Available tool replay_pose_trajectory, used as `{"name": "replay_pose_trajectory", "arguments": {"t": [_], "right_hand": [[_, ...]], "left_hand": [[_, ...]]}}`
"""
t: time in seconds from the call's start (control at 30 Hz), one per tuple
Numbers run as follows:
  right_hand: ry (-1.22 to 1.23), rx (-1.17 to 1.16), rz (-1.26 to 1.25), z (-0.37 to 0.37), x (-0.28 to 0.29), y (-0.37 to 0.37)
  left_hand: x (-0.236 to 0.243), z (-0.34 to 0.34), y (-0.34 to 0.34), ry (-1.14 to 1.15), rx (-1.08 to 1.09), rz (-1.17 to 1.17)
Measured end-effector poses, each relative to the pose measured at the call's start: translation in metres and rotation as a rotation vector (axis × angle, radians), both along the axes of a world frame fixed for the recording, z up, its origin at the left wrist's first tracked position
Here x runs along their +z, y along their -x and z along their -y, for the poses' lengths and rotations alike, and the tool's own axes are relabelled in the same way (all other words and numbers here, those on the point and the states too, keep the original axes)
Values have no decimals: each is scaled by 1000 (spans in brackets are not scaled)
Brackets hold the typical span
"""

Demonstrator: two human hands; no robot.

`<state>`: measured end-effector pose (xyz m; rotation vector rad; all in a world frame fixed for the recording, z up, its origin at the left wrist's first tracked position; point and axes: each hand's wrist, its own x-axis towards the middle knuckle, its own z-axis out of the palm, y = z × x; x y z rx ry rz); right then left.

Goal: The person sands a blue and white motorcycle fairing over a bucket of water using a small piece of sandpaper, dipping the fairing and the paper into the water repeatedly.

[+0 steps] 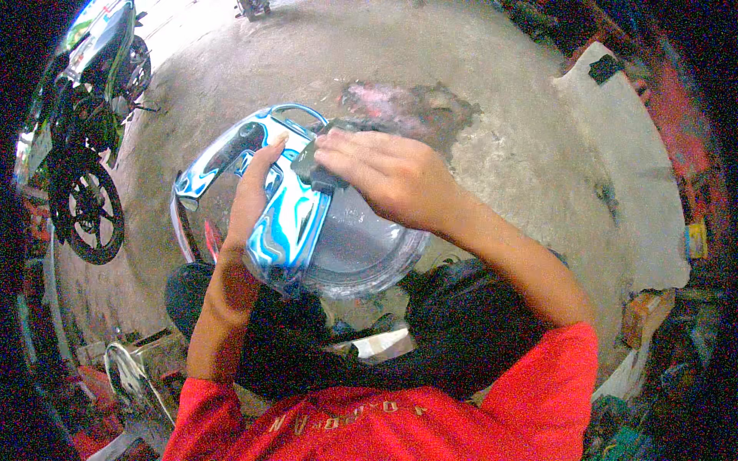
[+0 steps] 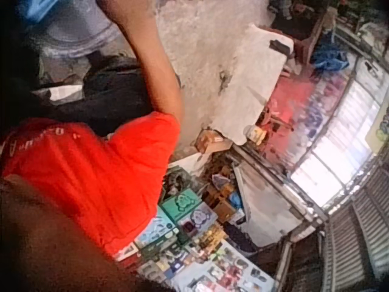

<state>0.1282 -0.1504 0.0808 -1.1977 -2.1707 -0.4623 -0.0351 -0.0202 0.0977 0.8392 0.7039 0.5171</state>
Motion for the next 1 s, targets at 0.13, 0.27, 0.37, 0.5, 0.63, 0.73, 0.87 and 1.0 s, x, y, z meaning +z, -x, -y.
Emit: {"name": "replay_pose_trajectory", "arguments": {"t": [0.13,0.27,0.37,0.5,0.63,0.73,0.87,1.0], "right_hand": [[74,312,-4,19,3,53],[31,25,6,5,2,5],[72,55,-15,9,1,14],[72,107,29,17,8,21],[48,-16,-4,5,4,8],[136,225,-22,20,3,40],[157,-31,-101,2,0,-2],[170,367,-1,15,0,58]], "left_hand": [[-11,-6,-1,-5,9,39],[-21,-4,-7,56,-1,96],[-22,-8,-8,131,-17,63],[-22,-5,-3,64,-21,79],[-20,-6,-6,111,16,99],[-24,-8,-9,118,-16,51],[-27,-3,-9,148,-15,93],[-36,-13,-14,121,19,155]]}}
